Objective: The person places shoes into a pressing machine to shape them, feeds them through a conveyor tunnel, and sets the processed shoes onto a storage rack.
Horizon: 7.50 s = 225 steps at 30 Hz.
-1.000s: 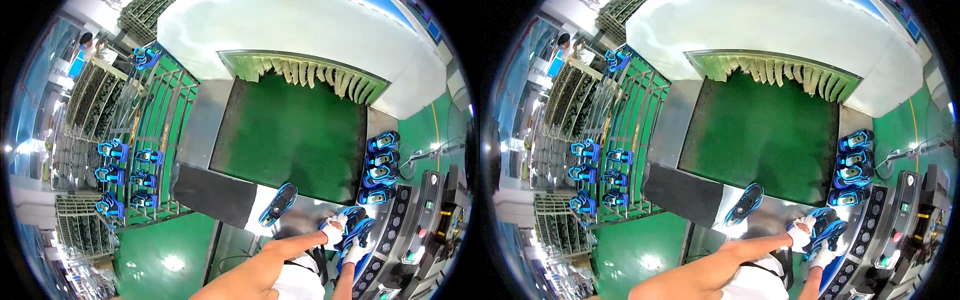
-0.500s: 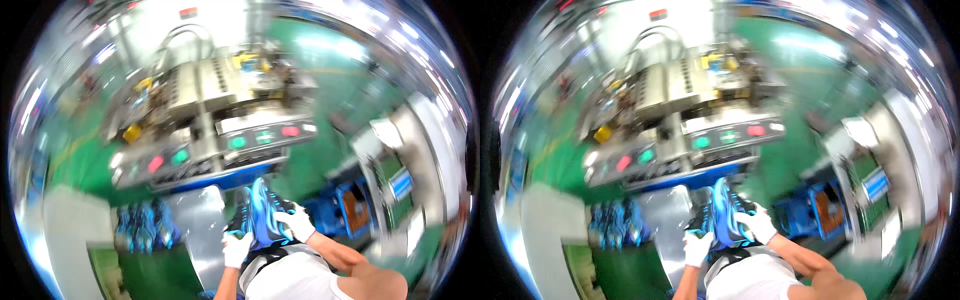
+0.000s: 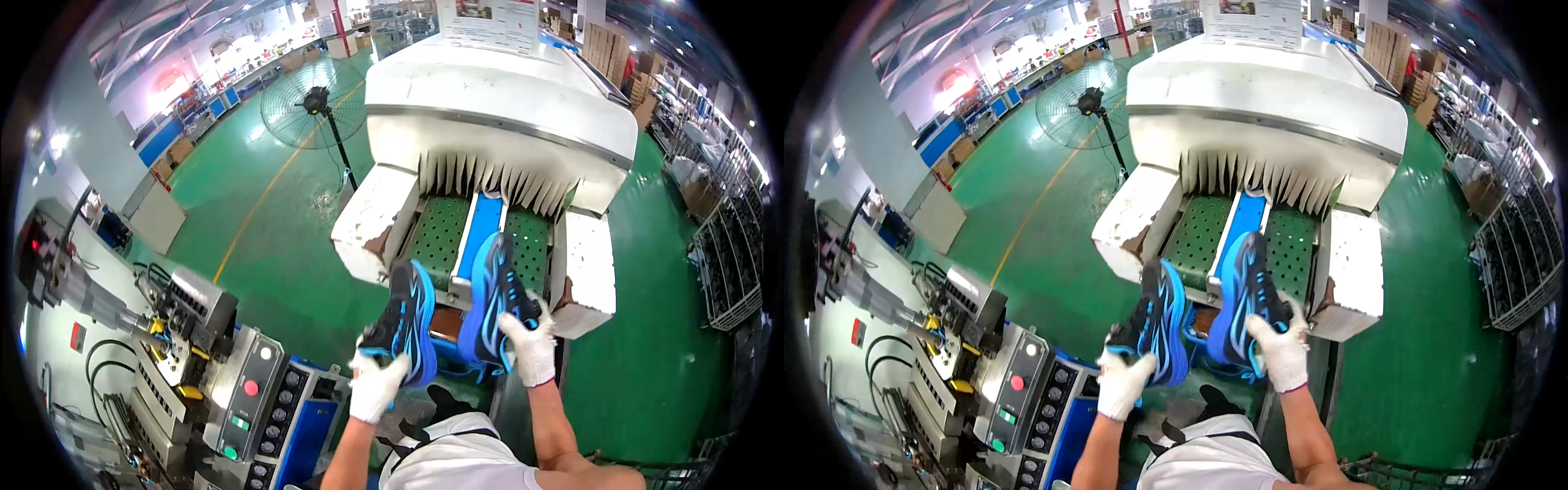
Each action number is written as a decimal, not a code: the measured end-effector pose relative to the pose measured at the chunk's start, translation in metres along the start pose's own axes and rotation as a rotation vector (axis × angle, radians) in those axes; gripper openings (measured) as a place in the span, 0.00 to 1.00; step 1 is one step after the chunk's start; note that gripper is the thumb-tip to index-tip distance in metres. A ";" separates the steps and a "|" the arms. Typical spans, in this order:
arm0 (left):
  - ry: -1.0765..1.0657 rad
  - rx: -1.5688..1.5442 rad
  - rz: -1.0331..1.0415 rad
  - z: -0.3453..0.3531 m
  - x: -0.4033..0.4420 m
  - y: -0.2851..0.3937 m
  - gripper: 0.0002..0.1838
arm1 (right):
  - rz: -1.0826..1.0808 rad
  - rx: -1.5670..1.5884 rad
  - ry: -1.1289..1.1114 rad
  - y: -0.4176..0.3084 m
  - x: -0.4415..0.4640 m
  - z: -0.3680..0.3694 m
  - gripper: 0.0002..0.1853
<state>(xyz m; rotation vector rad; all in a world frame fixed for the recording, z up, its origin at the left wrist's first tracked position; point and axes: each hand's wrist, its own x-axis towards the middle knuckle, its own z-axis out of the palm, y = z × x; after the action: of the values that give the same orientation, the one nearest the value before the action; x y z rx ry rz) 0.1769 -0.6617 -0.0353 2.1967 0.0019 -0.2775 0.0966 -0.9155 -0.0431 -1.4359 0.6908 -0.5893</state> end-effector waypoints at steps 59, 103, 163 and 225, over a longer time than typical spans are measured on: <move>0.854 -0.078 -2.187 -0.093 -0.997 -0.827 0.34 | -1.816 -0.570 -2.050 0.317 -0.732 0.302 0.37; 1.235 0.188 -0.291 -0.377 -0.349 -0.267 0.32 | 1.124 -0.395 -2.432 0.061 -0.352 0.400 0.37; 0.990 0.263 -1.182 -0.088 -0.344 -0.453 0.23 | -0.104 -0.664 -2.504 0.234 -0.663 1.008 0.18; 1.502 0.128 -1.943 0.103 -0.980 -0.676 0.35 | -2.205 -0.509 -1.867 0.333 -0.684 0.343 0.33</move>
<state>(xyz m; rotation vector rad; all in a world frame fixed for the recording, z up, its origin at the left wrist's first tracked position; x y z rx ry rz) -0.8675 -0.2415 -0.4352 1.1859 2.8283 0.4344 -0.1295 -0.1623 -0.3229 -1.8501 -2.6345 -0.2147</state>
